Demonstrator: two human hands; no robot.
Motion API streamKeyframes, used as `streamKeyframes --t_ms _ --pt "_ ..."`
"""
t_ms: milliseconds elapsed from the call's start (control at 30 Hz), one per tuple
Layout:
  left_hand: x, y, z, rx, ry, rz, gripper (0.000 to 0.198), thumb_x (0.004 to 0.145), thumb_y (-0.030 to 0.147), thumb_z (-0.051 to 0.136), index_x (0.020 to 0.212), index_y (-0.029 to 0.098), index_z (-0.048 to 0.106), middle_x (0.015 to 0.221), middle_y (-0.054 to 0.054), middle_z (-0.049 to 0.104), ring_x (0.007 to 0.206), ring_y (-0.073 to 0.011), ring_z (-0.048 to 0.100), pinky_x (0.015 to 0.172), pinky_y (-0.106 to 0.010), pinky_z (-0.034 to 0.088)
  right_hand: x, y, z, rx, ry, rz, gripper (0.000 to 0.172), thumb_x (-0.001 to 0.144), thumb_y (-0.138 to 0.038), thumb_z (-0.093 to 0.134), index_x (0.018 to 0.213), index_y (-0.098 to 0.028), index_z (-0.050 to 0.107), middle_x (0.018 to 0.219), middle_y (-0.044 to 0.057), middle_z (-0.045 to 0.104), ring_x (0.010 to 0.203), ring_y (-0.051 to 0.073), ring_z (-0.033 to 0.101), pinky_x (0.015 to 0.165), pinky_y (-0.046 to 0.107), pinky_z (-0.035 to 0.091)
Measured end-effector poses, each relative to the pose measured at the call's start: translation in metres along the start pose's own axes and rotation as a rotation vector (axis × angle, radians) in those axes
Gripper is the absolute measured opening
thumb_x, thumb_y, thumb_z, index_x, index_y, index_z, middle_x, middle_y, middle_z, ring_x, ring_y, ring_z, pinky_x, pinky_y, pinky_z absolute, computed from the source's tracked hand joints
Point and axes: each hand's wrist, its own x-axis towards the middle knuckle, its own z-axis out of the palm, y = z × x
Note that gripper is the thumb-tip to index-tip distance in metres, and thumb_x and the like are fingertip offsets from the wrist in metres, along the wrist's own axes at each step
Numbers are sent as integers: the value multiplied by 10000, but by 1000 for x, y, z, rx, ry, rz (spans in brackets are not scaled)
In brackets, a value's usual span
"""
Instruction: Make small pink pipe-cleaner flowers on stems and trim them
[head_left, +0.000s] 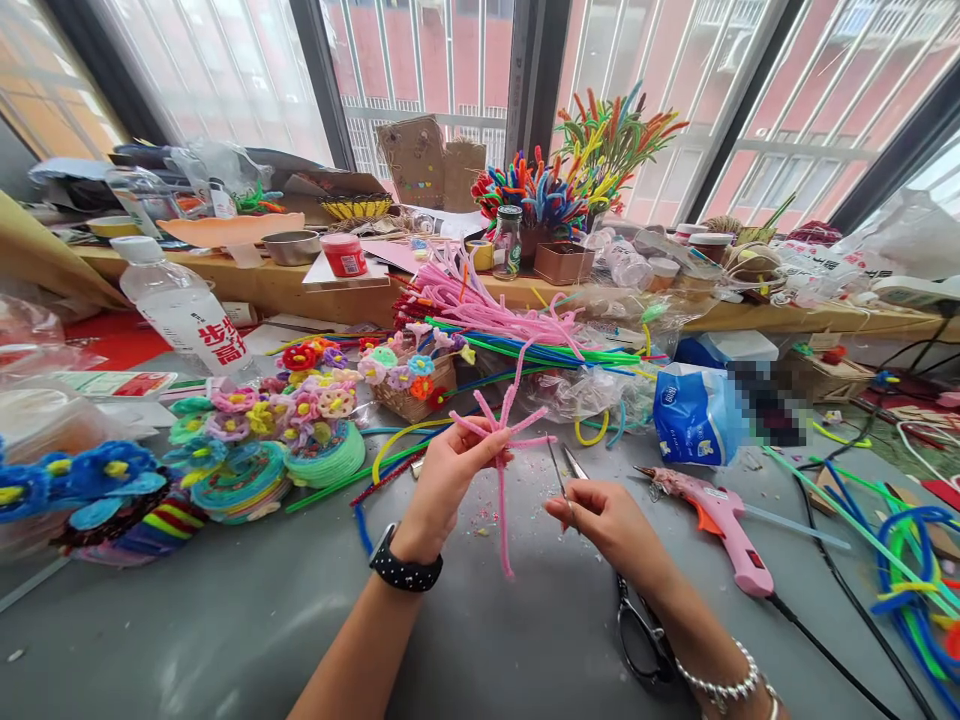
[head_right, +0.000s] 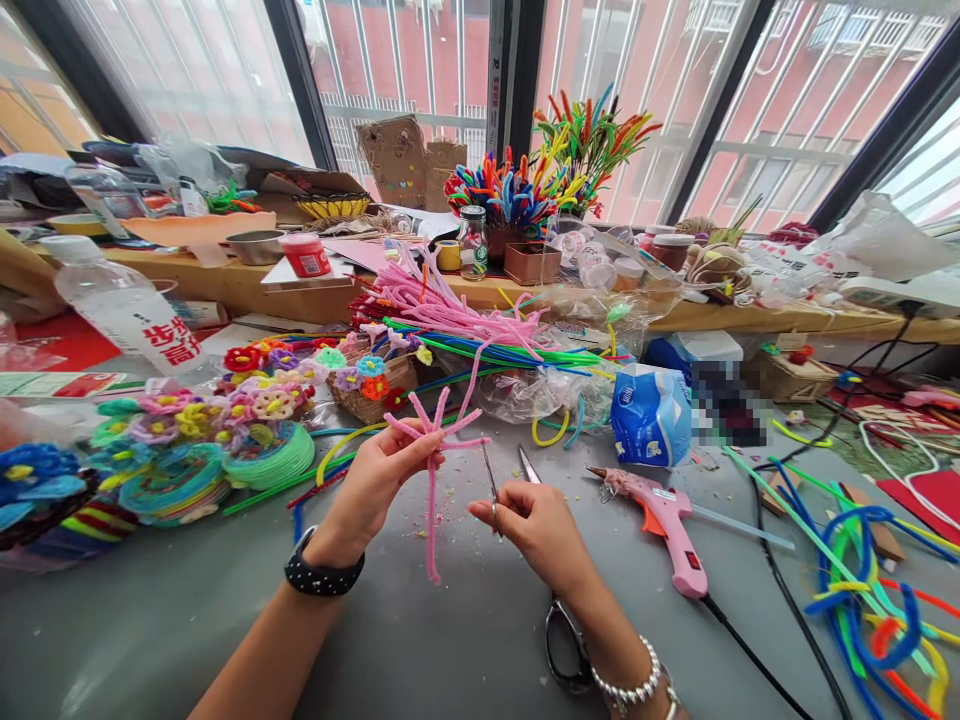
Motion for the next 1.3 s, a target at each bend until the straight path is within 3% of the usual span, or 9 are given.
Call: streamKeyframes --t_ms 233,333,467,700,833,1300 --pt "1 -1 1 -85 27 -23 205 650 256 641 767 121 540 713 -32 637 657 -122 604 669 -243 474 1 2 3 13 -15 12 415 683 -506 519 454 -172 429 437 -56 297 442 76 247 438 229 185" --pt "0 -2 0 -117 -10 -24 206 676 254 619 809 133 518 754 -46 653 636 -120 612 656 -248 479 1 1 7 32 -25 21 415 684 -515 515 463 -173 432 440 -56 307 438 75 246 432 226 186" --pt "-1 -3 1 -144 -87 -15 241 670 236 626 847 143 492 811 -72 663 663 -143 628 678 -278 482 -1 -2 10 -44 54 32 420 682 -504 525 444 -175 412 437 -53 310 444 78 251 434 225 199" --pt "-1 -5 5 -45 12 53 264 594 213 685 771 139 503 745 -27 655 698 -149 629 681 -262 482 -3 -6 12 -88 83 34 444 677 -526 511 432 -180 379 429 -53 302 438 79 255 435 228 199" --pt "0 -5 4 -27 -3 64 266 597 217 682 778 140 503 734 -22 651 711 -152 627 690 -272 494 -2 -6 13 -87 89 40 443 681 -528 502 443 -175 378 441 -53 287 450 77 244 436 225 195" --pt "-5 0 6 23 -94 28 260 581 238 694 753 135 529 705 -26 655 658 -157 634 647 -261 503 0 5 9 131 -122 -20 557 615 -724 380 522 -176 415 472 -56 266 447 76 218 434 224 166"
